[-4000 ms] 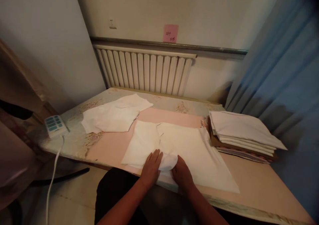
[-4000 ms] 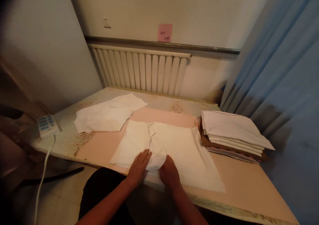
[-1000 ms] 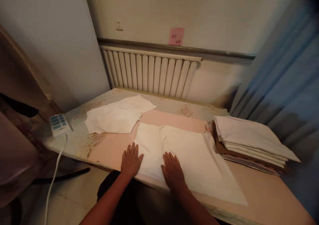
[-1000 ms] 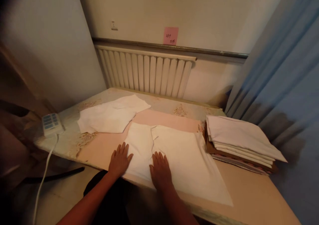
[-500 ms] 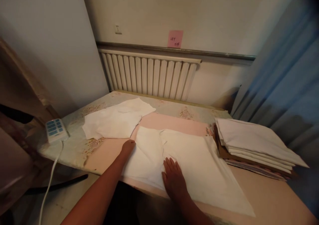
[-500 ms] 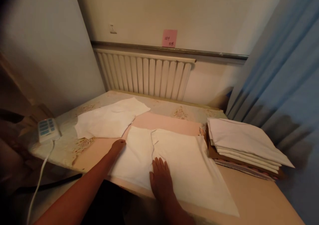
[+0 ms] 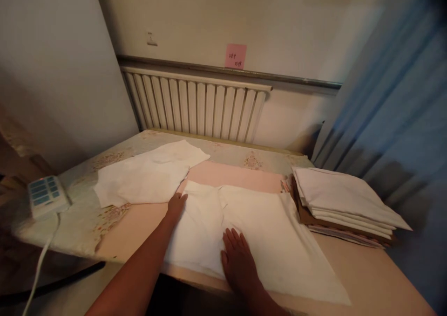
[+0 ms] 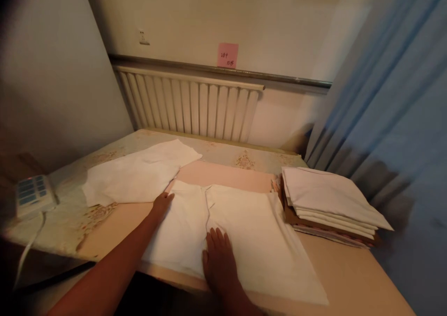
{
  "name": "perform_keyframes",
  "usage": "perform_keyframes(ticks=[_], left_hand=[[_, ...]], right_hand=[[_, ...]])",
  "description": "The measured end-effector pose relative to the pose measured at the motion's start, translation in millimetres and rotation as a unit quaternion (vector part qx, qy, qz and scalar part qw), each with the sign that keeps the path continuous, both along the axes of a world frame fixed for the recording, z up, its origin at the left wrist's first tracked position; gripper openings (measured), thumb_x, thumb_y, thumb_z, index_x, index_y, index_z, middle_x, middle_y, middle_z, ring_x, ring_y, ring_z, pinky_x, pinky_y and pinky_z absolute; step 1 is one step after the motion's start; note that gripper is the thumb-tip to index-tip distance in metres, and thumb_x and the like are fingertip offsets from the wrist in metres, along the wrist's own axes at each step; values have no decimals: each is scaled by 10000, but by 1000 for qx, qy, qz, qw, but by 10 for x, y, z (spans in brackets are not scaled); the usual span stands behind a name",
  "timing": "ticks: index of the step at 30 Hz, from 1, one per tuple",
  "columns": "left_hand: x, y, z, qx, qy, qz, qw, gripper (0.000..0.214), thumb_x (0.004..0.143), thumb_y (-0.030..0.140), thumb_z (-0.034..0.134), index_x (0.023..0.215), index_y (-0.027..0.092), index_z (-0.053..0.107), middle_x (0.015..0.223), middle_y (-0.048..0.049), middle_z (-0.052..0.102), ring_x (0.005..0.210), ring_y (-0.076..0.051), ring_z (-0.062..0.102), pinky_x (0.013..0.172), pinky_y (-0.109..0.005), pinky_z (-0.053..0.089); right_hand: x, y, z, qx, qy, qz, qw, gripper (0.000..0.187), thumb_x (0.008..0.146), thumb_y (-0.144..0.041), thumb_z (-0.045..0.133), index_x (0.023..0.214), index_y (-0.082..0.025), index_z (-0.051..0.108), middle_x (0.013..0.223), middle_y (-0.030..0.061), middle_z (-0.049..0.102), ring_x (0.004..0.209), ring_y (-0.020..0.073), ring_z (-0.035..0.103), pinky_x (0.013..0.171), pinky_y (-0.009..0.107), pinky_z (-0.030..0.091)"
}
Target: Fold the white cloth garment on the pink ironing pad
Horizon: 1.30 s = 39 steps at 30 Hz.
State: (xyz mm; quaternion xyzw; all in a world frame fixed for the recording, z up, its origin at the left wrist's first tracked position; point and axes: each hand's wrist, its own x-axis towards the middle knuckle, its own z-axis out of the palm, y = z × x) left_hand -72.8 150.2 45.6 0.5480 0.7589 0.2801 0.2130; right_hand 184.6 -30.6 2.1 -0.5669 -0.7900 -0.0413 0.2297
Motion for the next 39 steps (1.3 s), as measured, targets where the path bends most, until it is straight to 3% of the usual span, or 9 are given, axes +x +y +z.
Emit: perform_keyframes(ticks=[2,5,10,13,15,19,23,30,39], left_hand=[[42,-7,3,2,21,8,1000,308,946,398,426,911,159,617,907,-80,666,871,-215,632,763,-352,490],[95,-37,13,5,46,27,999,357,946,442,348,880,192,594,904,-109,673,878,-262,634,727,-356,460],[120,-129,63,27,74,56,995,453,973,406,203,1025,168,584,951,-146,678,880,-285,644,725,-382,470],[166,-269,109,67,97,60,991,440,964,346,257,1207,89,520,1149,-210,624,1092,-315,584,854,-426,464],[257,-408,108,109,130,28,985,447,942,305,338,1305,76,463,1331,-228,522,1276,-320,457,996,-452,397],[553,-720,-50,191,246,-127,942,475,927,261,375,1372,117,457,1521,-174,352,1431,-281,259,1143,-455,246],[773,-907,-284,147,292,-201,924,482,940,330,370,1379,171,492,1522,-124,379,1429,-295,276,1144,-525,218],[921,-989,-324,102,300,-180,931,511,947,350,344,1402,163,479,1518,-97,389,1421,-308,290,1134,-521,247],[1311,-1503,-420,165,325,-196,910,519,882,139,341,1368,125,520,1452,-130,476,1377,-269,386,1107,-470,321]], right_hand=[[4,6,12,-1,0,2,1000,447,914,-304,496,1348,-199,525,1435,66,494,1366,242,393,1147,439,291],[13,10,30,-2,-2,6,1000,453,918,-307,493,1359,-207,512,1438,57,492,1367,241,390,1147,441,291],[18,11,0,11,5,8,1000,459,922,-325,499,1365,-206,504,1432,51,499,1373,240,379,1155,437,278],[13,11,-30,19,25,7,999,464,924,-354,505,1364,-207,506,1425,51,508,1378,240,371,1163,436,265],[11,9,-33,17,29,9,999,461,931,-355,490,1366,-203,504,1426,52,505,1377,243,371,1165,443,261],[15,8,2,5,28,8,1000,458,930,-353,487,1363,-207,506,1436,46,495,1382,240,364,1168,445,258],[18,5,44,-5,19,7,1000,476,932,-372,486,1383,-219,480,1442,40,488,1390,223,346,1171,432,255],[20,-20,88,-4,26,17,999,479,948,-359,451,1399,-198,456,1449,60,478,1396,225,331,1174,442,239],[66,-28,29,30,7,23,999,448,958,-309,422,1387,-190,468,1429,72,499,1397,214,326,1167,443,238]])
